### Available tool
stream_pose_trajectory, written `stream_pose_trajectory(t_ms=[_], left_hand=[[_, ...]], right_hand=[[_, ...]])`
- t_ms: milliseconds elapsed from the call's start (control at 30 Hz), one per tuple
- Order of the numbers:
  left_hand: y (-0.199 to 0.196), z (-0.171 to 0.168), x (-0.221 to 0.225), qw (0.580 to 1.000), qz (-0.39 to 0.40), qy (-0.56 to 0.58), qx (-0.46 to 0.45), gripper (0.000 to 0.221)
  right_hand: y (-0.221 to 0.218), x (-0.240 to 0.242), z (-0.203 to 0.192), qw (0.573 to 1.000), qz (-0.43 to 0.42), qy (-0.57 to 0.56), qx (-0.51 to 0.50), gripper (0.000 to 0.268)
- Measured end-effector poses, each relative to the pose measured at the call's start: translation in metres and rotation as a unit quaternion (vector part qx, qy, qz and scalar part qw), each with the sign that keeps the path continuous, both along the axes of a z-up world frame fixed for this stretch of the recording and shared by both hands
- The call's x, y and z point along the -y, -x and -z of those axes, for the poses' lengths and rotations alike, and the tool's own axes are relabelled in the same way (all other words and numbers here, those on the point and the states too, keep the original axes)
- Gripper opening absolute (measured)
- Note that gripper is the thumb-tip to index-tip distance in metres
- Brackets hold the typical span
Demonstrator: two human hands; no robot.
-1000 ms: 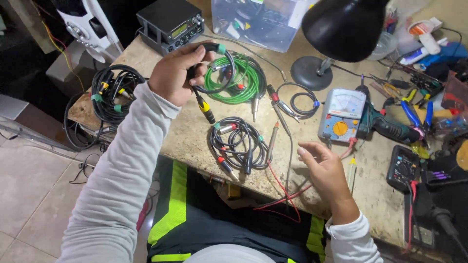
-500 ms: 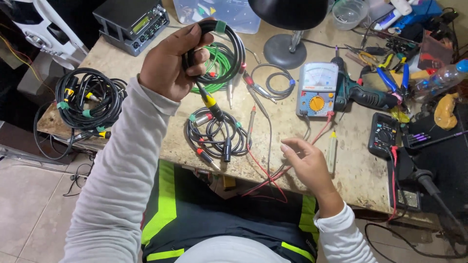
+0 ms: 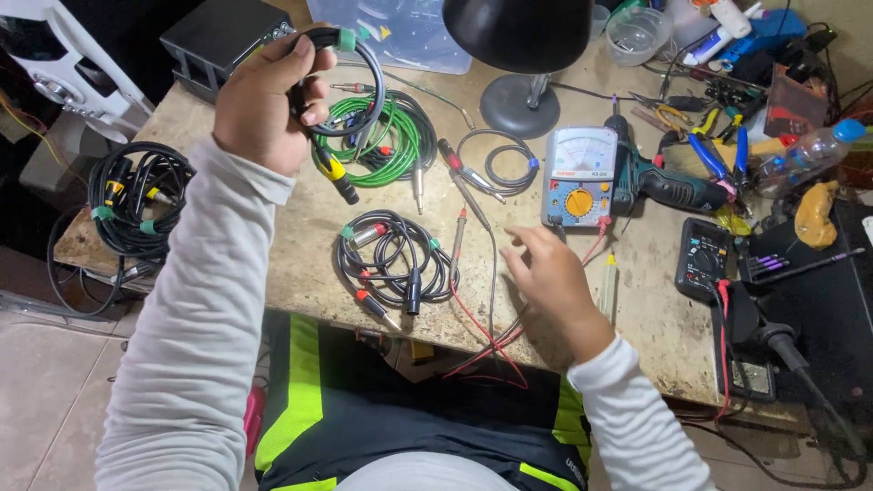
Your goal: Testing the continuity of various electronic cables using a multimeter and organizing them on a workbench.
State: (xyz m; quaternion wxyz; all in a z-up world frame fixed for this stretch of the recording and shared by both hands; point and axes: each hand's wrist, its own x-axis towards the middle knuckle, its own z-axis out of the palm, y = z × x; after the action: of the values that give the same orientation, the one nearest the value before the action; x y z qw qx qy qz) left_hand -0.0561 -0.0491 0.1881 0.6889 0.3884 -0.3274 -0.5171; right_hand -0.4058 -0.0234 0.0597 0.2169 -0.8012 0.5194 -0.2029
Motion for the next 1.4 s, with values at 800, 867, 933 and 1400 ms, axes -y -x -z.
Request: stream_pose_trajectory(t_ms=[800,867,933,1400], left_hand=[[-0.031,0.137,0.129,0.669,-0.100,-0.272,0.685,0.058],[-0.091,0.198,0.157,0.501,-0.077,-0.351,0.787,0.063],[-0.089,0.196,0.143,0.567,-0.090,-0.355,0.738,0.059],[-0.066,0.024,0.123,0.919,-0.029,0.113,0.376,0.017]], right_hand=[[-0.005,-0.066,0.012,0.989,-0.049,0.041,0.133,0.030],[-0.010,-0.064,0.017,0.991,-0.028,0.034,0.126,0.029],[-0.013,-0.062,0.025,0.991,-0.020,0.047,0.123,0.028],[-0.009,-0.056,0.046,0.991,0.002,0.067,0.118,0.030]])
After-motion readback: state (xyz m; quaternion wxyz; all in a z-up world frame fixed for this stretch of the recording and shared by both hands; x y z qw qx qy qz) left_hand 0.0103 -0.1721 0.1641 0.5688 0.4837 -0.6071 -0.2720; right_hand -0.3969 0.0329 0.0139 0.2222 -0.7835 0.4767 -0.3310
